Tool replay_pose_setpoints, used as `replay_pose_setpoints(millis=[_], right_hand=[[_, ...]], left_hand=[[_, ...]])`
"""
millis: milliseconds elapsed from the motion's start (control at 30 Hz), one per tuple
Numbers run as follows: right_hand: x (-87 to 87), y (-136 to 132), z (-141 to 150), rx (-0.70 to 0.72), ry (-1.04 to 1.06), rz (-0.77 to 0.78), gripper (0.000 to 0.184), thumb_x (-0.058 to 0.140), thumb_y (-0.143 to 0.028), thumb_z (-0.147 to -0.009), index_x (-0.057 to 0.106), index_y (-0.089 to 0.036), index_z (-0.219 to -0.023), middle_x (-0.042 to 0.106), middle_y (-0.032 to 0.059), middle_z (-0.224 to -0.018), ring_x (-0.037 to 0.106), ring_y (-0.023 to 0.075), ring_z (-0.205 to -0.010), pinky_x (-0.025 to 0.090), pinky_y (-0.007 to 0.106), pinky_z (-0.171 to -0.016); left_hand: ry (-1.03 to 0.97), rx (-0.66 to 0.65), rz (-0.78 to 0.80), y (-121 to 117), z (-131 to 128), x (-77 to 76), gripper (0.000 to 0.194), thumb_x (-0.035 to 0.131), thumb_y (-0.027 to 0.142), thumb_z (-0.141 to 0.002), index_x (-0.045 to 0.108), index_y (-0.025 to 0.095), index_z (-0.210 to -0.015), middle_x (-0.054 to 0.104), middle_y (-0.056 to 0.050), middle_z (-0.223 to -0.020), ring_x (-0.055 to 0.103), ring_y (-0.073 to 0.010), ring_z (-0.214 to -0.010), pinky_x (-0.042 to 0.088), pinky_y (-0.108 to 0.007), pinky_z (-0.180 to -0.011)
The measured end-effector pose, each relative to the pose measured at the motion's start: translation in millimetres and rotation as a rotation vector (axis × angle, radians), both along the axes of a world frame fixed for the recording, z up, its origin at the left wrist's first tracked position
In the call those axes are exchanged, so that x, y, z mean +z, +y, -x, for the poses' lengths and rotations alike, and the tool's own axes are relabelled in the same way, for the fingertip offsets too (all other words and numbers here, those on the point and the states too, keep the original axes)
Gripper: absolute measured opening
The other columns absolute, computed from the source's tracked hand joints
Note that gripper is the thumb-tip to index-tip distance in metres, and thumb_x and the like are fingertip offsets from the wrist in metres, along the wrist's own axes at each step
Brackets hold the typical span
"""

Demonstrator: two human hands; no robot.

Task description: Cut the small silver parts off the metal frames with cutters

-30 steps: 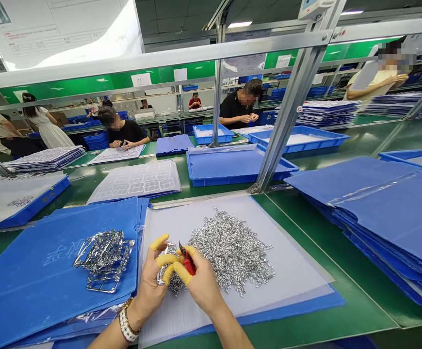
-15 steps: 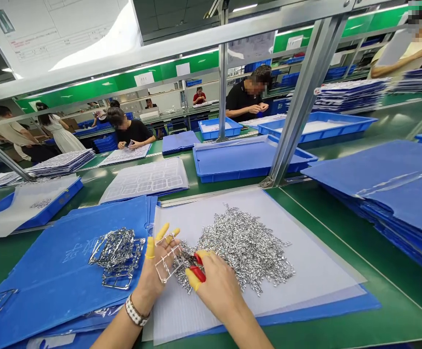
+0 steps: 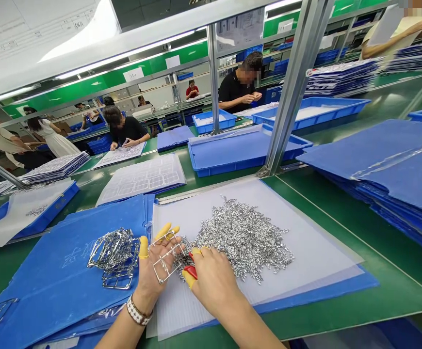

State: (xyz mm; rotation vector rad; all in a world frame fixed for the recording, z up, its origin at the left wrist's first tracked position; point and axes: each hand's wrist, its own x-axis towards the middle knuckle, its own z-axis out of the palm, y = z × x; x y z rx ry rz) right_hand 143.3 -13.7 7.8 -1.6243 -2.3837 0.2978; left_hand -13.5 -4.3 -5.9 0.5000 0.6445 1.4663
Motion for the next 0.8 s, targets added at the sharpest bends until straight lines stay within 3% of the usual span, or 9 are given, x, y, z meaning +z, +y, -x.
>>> replay_pose_setpoints(millis=[267, 467, 667, 800], right_hand=[[4.7, 1.3, 1.4, -0.005, -0.002, 0.043, 0.025, 0.055, -0.035, -0.082, 0.064, -0.019, -0.098, 0.067, 0.0096, -0.096, 0.061, 0.0274, -0.091, 0.042, 0.038, -0.078], [11.6, 1.0, 5.6, -0.012, -0.052, 0.0, 0.017, 0.054, -0.029, -0.082, 0.064, -0.018, -0.091, 0.067, 0.0096, -0.088, 0.062, 0.0264, -0.085, 0.043, 0.036, -0.073], [12.3, 1.7, 4.1, -0.032, -0.065, -0.01, 0.012, 0.058, -0.027, -0.08, 0.063, -0.018, -0.087, 0.067, 0.0086, -0.085, 0.063, 0.0233, -0.08, 0.043, 0.031, -0.067], [12.9, -5.7, 5.4, -0.013, -0.071, -0.005, 0.017, 0.056, -0.029, -0.081, 0.064, -0.018, -0.092, 0.068, 0.0094, -0.088, 0.062, 0.0264, -0.084, 0.043, 0.036, -0.072]], left_hand=[[0.152, 0.017, -0.098, -4.8, -2.8, -5.7, 0.059, 0.049, 0.063, -0.081, 0.063, 0.019, -0.118, 0.06, -0.013, -0.124, 0.058, -0.0241, -0.104, 0.046, -0.039, -0.093], [0.287, 0.059, -0.175, -4.6, -5.0, -9.7, 0.062, 0.055, 0.064, -0.076, 0.062, 0.02, -0.119, 0.059, -0.013, -0.125, 0.056, -0.0254, -0.105, 0.045, -0.04, -0.095], [0.264, 0.113, -0.121, -5.0, -6.2, -3.9, 0.061, 0.048, 0.066, -0.079, 0.062, 0.021, -0.118, 0.058, -0.012, -0.125, 0.057, -0.0243, -0.104, 0.045, -0.041, -0.094], [0.244, 0.162, -0.073, -3.7, -5.3, -1.3, 0.06, 0.043, 0.066, -0.082, 0.062, 0.022, -0.117, 0.058, -0.011, -0.125, 0.057, -0.0227, -0.104, 0.045, -0.04, -0.095]])
